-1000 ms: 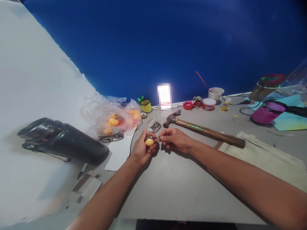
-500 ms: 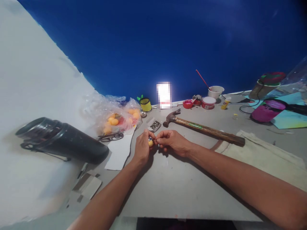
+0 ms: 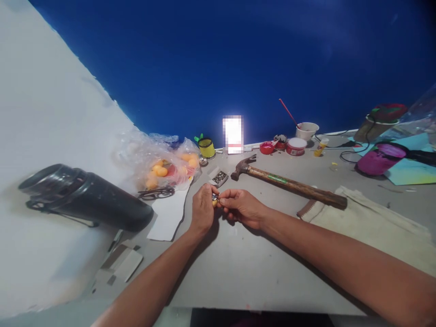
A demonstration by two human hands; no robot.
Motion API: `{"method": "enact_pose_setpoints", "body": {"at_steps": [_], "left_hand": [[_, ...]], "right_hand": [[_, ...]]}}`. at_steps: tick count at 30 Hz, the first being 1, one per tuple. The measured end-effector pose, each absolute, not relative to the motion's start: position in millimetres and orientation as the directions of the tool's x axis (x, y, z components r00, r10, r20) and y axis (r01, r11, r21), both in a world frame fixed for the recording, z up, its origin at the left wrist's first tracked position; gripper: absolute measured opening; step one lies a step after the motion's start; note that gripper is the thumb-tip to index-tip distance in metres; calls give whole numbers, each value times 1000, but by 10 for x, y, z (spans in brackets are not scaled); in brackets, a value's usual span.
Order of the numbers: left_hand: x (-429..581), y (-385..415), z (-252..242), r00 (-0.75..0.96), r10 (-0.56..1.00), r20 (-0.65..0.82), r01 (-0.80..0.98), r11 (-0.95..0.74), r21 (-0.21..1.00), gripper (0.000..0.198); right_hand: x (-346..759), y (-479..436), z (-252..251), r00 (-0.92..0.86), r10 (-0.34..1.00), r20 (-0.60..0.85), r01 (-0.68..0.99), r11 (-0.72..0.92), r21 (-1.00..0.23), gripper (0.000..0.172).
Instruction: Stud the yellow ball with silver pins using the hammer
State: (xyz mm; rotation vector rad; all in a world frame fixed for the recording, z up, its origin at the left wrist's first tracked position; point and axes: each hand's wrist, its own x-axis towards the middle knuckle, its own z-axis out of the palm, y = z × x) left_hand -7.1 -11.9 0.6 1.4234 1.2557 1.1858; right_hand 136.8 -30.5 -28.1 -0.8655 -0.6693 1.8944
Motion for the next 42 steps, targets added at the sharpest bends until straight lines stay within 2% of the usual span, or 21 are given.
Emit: {"method": "enact_pose_setpoints", "body": {"at_steps": [8, 21, 42], "left_hand": [[-63, -133, -8, 39, 985, 165, 168, -169, 971, 30], [-69, -118, -69, 109, 926, 362, 403, -374, 835, 43], [-75, -121, -86, 135, 858, 496, 415, -503, 758, 36]], "right_hand": [[1392, -280, -307, -393, 881, -262, -558, -455, -694, 42], [1385, -266, -358, -380, 900, -216, -578, -413, -704, 44], [1376, -282, -341, -369, 907, -204, -591, -398, -701, 46]]}}
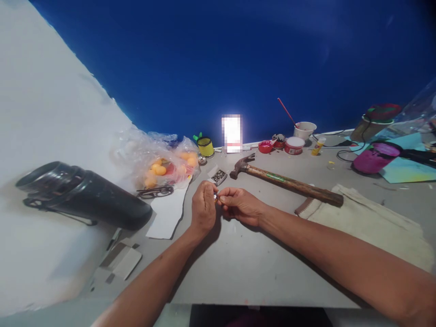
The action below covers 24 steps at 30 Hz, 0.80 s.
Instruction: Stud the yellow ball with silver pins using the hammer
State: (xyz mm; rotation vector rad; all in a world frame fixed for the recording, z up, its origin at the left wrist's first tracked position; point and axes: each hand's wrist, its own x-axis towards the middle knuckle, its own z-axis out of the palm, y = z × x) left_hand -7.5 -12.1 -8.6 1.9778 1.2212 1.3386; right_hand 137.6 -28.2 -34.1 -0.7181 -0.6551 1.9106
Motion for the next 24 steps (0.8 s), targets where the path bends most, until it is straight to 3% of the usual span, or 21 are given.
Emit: {"method": "enact_pose_setpoints", "body": {"at_steps": [24], "left_hand": [[-65, -157, -67, 113, 861, 495, 421, -493, 762, 37]], "right_hand": [[1303, -304, -390, -311, 935, -171, -640, -339, -690, 46]]}}
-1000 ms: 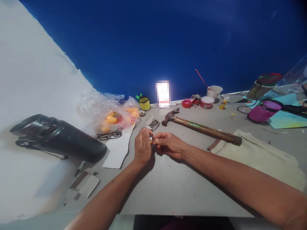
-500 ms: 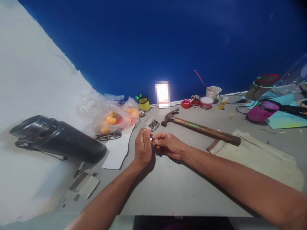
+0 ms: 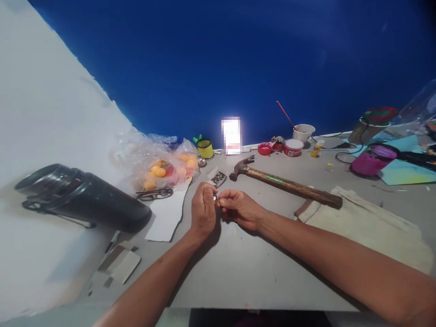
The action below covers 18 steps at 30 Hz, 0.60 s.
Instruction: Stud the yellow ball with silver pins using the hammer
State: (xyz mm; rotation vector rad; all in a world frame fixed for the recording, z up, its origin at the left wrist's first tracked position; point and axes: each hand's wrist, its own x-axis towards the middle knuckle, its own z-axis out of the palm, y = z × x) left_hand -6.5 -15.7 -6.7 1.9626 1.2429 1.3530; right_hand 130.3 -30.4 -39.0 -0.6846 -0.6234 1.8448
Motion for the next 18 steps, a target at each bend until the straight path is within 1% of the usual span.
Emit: {"method": "enact_pose_setpoints", "body": {"at_steps": [6, 13, 18], "left_hand": [[-58, -171, -51, 112, 869, 482, 398, -484, 779, 36], [-65, -154, -58, 117, 846, 520, 419, -516, 747, 34], [-68, -154, -57, 107, 863, 493, 412, -490, 768, 38]], "right_hand": [[1287, -312, -391, -290, 941, -176, -658, -330, -677, 47], [1280, -330, -397, -290, 941, -174, -655, -328, -681, 46], [1270, -335, -396, -293, 942, -166, -666, -325, -672, 45]]}}
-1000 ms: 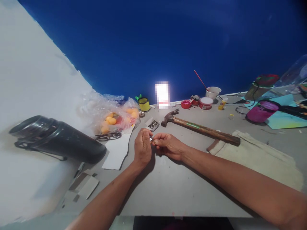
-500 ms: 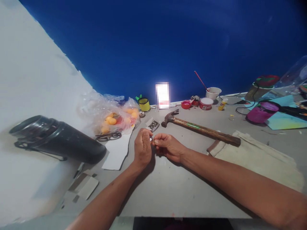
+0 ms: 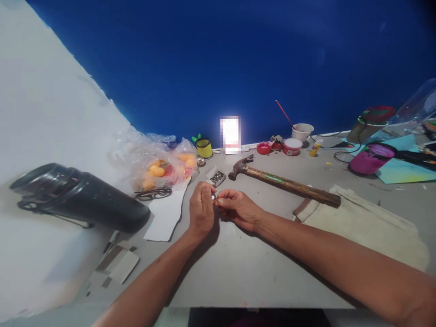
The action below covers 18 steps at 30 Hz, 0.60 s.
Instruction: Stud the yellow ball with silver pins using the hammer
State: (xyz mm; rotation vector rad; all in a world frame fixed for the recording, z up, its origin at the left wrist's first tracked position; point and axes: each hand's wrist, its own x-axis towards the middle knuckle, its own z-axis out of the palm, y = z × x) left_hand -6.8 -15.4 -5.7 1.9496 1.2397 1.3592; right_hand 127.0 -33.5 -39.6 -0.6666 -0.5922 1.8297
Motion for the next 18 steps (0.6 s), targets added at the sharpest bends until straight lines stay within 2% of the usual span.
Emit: {"method": "enact_pose_setpoints", "body": {"at_steps": [10, 18], "left_hand": [[-75, -151, -129, 83, 862, 501, 363, -494, 790, 39], [-69, -138, -56, 68, 947, 314, 298, -319, 900, 40]], "right_hand": [[1258, -319, -396, -267, 956, -123, -711, -282, -644, 42], [1278, -299, -387, -292, 948, -125, -697, -301, -651, 43]]}}
